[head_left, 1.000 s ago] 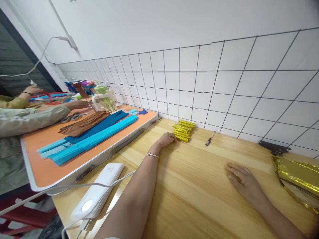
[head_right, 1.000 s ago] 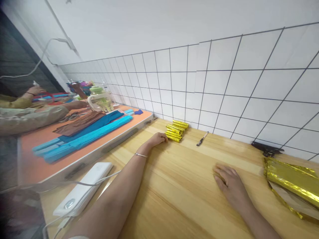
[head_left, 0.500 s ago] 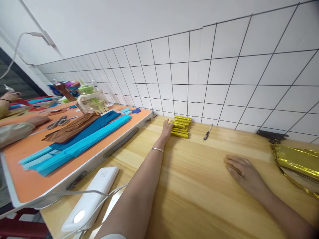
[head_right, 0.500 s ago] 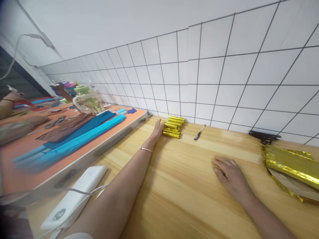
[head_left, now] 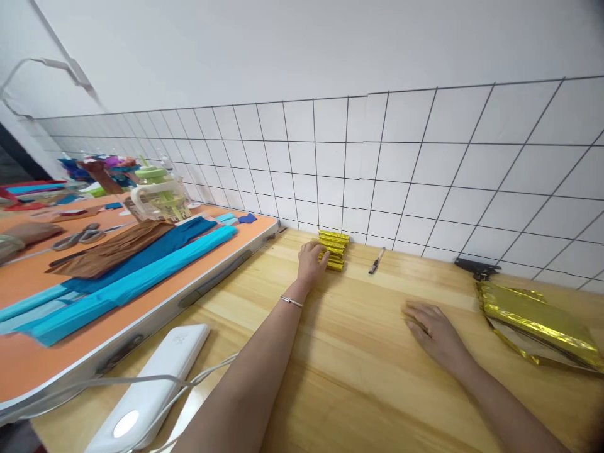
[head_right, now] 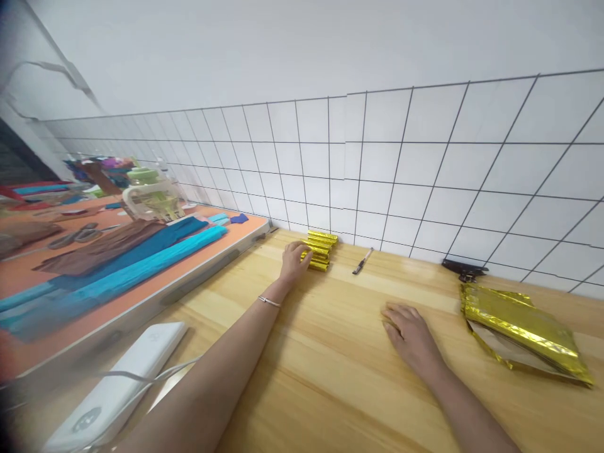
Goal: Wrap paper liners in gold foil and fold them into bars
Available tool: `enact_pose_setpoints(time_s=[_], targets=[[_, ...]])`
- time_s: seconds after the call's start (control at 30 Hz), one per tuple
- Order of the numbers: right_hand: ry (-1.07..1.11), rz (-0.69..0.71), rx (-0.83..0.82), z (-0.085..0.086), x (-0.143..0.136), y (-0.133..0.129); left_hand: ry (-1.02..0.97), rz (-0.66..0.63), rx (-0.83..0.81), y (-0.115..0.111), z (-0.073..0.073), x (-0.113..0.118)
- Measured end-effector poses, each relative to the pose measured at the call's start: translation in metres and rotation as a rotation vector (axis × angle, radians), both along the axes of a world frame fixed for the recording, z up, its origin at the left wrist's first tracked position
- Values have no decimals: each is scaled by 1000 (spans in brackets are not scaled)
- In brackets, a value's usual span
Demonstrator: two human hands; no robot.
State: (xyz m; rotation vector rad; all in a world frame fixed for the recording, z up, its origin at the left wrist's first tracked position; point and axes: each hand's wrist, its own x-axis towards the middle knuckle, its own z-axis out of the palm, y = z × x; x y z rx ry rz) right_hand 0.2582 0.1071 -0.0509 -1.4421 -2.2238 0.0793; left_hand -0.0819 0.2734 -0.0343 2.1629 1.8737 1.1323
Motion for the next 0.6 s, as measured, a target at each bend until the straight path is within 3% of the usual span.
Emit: enact_pose_setpoints(time_s=[0.17,0.27,0.37,0.47,0.6], targets=[[22,19,36,6,-6,-6,172,-71,-70,-22,-4,12],[64,18,26,12,-12,-11,241,-99,-138,-24,-11,18],[64,-70,-25,23,-8,-11,295,-119,-185,-21,-14,19],[59,-220,-27,44,24,-6,331,-122,-194,-20,-13,16],[0,-480,-2,79,100,-7,347,-156,-183,-23,-6,15]])
